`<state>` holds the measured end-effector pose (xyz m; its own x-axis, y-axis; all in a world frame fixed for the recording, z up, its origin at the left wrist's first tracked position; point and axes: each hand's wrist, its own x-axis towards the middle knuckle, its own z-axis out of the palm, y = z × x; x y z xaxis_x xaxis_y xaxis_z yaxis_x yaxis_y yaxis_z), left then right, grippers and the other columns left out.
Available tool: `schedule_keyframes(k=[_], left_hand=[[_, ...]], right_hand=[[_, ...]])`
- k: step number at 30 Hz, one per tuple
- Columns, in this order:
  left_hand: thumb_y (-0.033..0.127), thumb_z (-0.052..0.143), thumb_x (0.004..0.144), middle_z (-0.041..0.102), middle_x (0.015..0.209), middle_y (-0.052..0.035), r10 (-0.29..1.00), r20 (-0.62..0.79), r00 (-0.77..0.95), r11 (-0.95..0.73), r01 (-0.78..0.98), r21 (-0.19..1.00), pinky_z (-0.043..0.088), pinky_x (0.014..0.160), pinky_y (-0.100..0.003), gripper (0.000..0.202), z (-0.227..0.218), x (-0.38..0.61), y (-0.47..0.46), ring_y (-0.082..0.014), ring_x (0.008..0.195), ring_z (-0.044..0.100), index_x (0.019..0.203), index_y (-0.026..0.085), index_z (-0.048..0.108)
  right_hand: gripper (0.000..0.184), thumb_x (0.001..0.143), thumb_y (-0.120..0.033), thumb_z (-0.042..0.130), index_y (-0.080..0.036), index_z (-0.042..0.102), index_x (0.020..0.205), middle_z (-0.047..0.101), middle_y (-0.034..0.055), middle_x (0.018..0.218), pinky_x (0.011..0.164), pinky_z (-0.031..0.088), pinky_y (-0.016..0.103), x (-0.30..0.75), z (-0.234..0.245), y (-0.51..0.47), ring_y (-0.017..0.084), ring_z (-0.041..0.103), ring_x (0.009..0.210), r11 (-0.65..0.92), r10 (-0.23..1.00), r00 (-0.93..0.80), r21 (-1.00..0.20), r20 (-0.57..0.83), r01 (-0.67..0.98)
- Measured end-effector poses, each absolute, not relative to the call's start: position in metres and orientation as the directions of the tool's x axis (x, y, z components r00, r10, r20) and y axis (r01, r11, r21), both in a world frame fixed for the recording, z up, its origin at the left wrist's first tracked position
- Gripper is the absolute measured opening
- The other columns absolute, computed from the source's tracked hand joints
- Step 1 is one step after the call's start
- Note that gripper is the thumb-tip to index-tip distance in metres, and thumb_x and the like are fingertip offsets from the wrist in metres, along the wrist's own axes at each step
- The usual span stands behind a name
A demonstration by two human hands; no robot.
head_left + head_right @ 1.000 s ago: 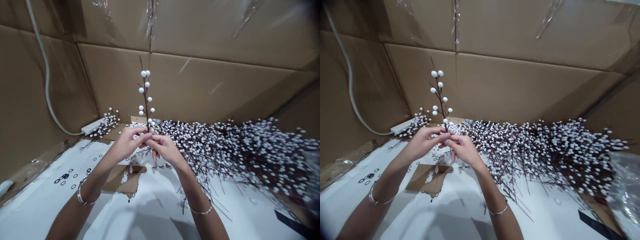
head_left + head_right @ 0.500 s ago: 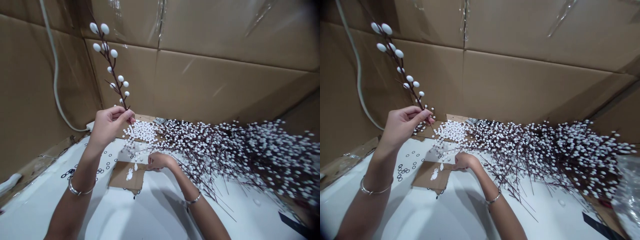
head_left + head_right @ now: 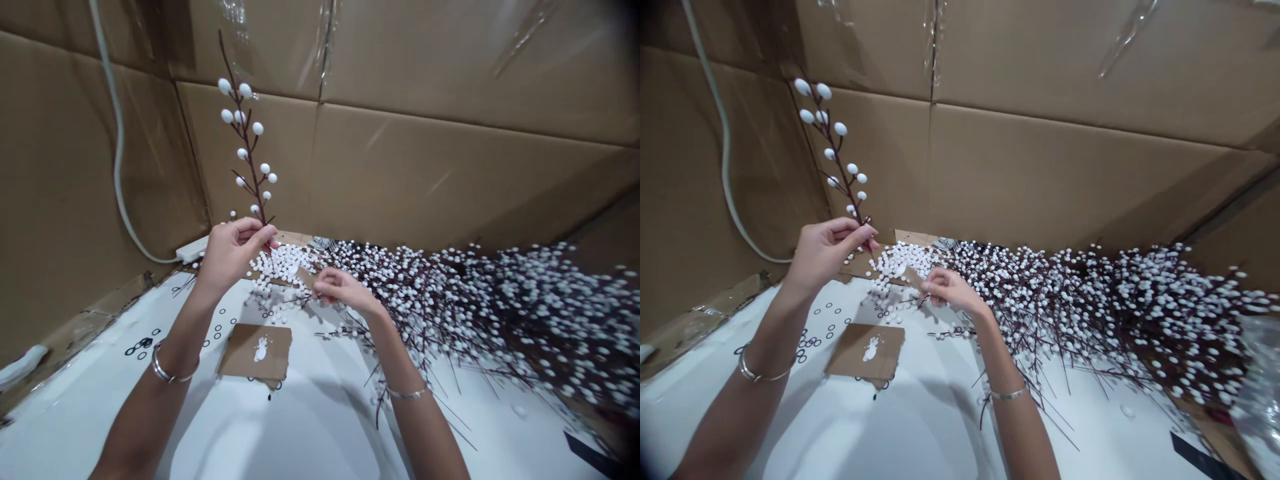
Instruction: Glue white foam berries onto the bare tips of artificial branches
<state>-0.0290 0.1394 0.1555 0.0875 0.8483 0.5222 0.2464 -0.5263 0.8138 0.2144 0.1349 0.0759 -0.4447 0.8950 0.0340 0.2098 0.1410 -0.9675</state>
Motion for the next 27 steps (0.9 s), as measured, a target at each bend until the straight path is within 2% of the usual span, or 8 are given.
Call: schedule_keyframes(k=[3, 5, 7, 10, 13, 16, 21, 27], left_hand=[[0.035, 0.064, 0.084, 0.072, 0.071, -0.0042, 0.856, 0.501, 0.128, -0.517, 0.253, 0.818, 0.054, 0.066, -0.026, 0.021, 0.152, -0.025, 0.143, -0.0154, 0.066, 0.067, 0.074, 0.017, 0.068], [0.037, 0.065, 0.083, 0.072, 0.071, -0.0048, 0.863, 0.478, 0.163, -0.505, 0.247, 0.827, 0.054, 0.065, -0.026, 0.023, 0.15, -0.02, 0.142, -0.0154, 0.066, 0.067, 0.073, 0.017, 0.068], [0.037, 0.065, 0.083, 0.072, 0.07, -0.005, 0.87, 0.453, 0.196, -0.489, 0.227, 0.842, 0.053, 0.064, -0.025, 0.024, 0.149, -0.015, 0.14, -0.0151, 0.065, 0.067, 0.072, 0.016, 0.068], [0.036, 0.066, 0.082, 0.071, 0.068, -0.0044, 0.874, 0.421, 0.241, -0.468, 0.19, 0.863, 0.052, 0.062, -0.025, 0.023, 0.148, -0.007, 0.135, -0.0143, 0.063, 0.066, 0.07, 0.016, 0.066], [0.034, 0.067, 0.082, 0.07, 0.066, -0.0039, 0.879, 0.407, 0.25, -0.453, 0.164, 0.876, 0.051, 0.059, -0.024, 0.021, 0.147, -0.001, 0.131, -0.0138, 0.061, 0.065, 0.07, 0.016, 0.066], [0.034, 0.067, 0.081, 0.07, 0.067, -0.0039, 0.881, 0.408, 0.239, -0.45, 0.161, 0.878, 0.051, 0.059, -0.025, 0.02, 0.146, 0.002, 0.13, -0.0139, 0.061, 0.065, 0.071, 0.016, 0.066], [0.033, 0.067, 0.082, 0.07, 0.067, -0.0038, 0.88, 0.418, 0.226, -0.457, 0.159, 0.875, 0.051, 0.058, -0.024, 0.02, 0.144, 0.002, 0.131, -0.0132, 0.061, 0.065, 0.071, 0.016, 0.066], [0.033, 0.068, 0.082, 0.07, 0.066, -0.0037, 0.883, 0.408, 0.232, -0.445, 0.14, 0.884, 0.05, 0.057, -0.022, 0.021, 0.144, 0.003, 0.13, -0.0124, 0.06, 0.064, 0.072, 0.014, 0.066]], right_hand=[[0.033, 0.085, -0.051, 0.06, -0.022, 0.044, 0.087, 0.071, 0.0007, 0.078, 0.043, 0.035, 0.019, 0.209, 0.097, 0.121, 0.008, 0.057, 0.049, 0.309, 0.948, -0.108, -0.948, 0.3, 0.073], [0.029, 0.088, -0.048, 0.057, -0.023, 0.043, 0.089, 0.071, 0.0007, 0.077, 0.044, 0.038, 0.02, 0.2, 0.105, 0.111, 0.009, 0.059, 0.05, 0.409, 0.91, 0.026, -0.906, 0.414, 0.111], [0.024, 0.091, -0.045, 0.054, -0.023, 0.044, 0.093, 0.07, 0.0007, 0.077, 0.05, 0.043, 0.022, 0.192, 0.109, 0.102, 0.01, 0.061, 0.053, 0.479, 0.857, 0.094, -0.85, 0.507, 0.219], [0.017, 0.094, -0.04, 0.051, -0.023, 0.047, 0.096, 0.068, -0.0005, 0.074, 0.058, 0.047, 0.024, 0.186, 0.111, 0.094, 0.012, 0.063, 0.058, 0.533, 0.79, 0.095, -0.756, 0.606, 0.38], [0.015, 0.095, -0.038, 0.048, -0.023, 0.048, 0.098, 0.066, -0.0013, 0.073, 0.057, 0.046, 0.024, 0.185, 0.111, 0.09, 0.012, 0.063, 0.059, 0.545, 0.779, 0.028, -0.698, 0.627, 0.464], [0.016, 0.096, -0.039, 0.046, -0.023, 0.048, 0.099, 0.066, -0.0003, 0.074, 0.055, 0.045, 0.024, 0.187, 0.111, 0.09, 0.012, 0.062, 0.06, 0.536, 0.78, 0.008, -0.675, 0.625, 0.507], [0.016, 0.096, -0.038, 0.046, -0.022, 0.049, 0.1, 0.066, 0.0011, 0.079, 0.06, 0.047, 0.025, 0.188, 0.109, 0.091, 0.012, 0.062, 0.063, 0.547, 0.762, -0.001, -0.643, 0.648, 0.536], [0.016, 0.097, -0.037, 0.047, -0.021, 0.048, 0.099, 0.063, -0.0001, 0.074, 0.058, 0.046, 0.024, 0.189, 0.106, 0.093, 0.011, 0.061, 0.059, 0.562, 0.741, -0.027, -0.597, 0.671, 0.572]])
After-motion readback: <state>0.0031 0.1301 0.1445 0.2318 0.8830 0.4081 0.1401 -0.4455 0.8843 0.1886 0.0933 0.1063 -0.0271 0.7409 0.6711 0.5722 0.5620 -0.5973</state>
